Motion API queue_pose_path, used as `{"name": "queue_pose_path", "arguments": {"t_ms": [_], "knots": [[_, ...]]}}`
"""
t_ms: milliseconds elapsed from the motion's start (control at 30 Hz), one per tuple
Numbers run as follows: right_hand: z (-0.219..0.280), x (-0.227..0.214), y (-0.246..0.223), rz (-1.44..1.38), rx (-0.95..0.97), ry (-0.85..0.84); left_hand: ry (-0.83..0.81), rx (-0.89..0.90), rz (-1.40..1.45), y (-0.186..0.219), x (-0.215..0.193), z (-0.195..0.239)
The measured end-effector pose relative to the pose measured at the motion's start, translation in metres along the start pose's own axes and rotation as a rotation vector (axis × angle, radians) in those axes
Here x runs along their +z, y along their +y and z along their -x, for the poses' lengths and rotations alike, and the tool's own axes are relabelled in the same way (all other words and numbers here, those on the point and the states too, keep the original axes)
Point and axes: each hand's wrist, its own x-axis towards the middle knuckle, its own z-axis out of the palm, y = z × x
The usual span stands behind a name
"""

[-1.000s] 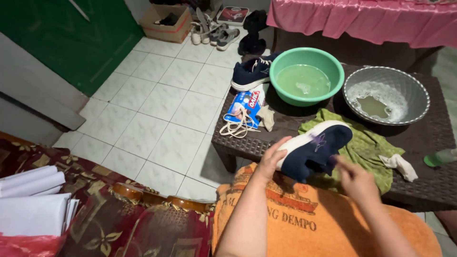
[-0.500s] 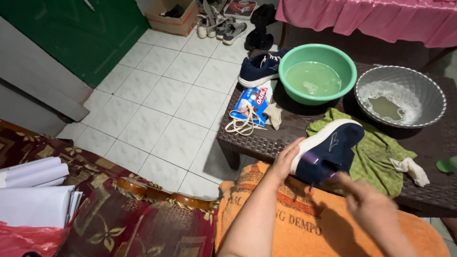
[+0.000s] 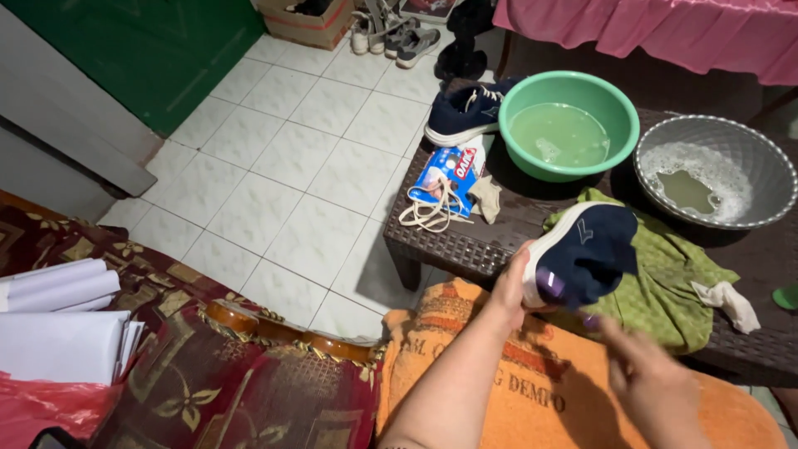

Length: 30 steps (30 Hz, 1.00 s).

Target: The person scrubs a dark blue sneaker with a purple toothbrush, repeatedly dipping the brush into a metal bowl of soapy water. They clean the upper fabric, the white sole, and the bottom tread of the shoe while holding it over a green cloth on a table.

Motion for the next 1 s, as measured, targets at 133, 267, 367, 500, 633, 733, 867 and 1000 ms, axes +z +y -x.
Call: {"name": "queue_pose_path", "arguments": {"t_ms": [133, 267, 367, 500, 633, 733, 867, 1000], "knots": [[-0.03, -0.017, -0.013, 0.073, -0.047, 0.114, -0.013, -0.017, -0.005, 0.002, 0.016, 0.013], [-0.01, 0.002, -0.024, -0.033, 0.003, -0.08, -0.025, -0.096, 0.101, 0.0, 0.014, 0.018], [0.001, -0.021, -0.048, -0.163, 0.064, -0.036, -0.036, -0.179, 0.25, -0.004, 0.015, 0.022], [0.0, 0.011, -0.019, -0.364, -0.107, 0.078, -0.145, -0.177, 0.459, -0.031, 0.012, 0.007], [-0.002, 0.011, -0.026, -0.36, -0.161, 0.283, -0.033, -0.177, 0.533, -0.014, 0.035, 0.043], [-0.006, 0.006, -0.001, -0.433, 0.056, 0.092, 0.099, -0.183, 0.642, -0.005, 0.035, 0.055], [0.0, -0.019, -0.027, -0.56, 0.139, 0.05, 0.071, -0.182, 0.613, -0.014, 0.019, 0.039], [-0.009, 0.068, 0.027, -0.393, -0.082, -0.012, 0.109, -0.179, 0.549, -0.005, 0.027, 0.051]]}}
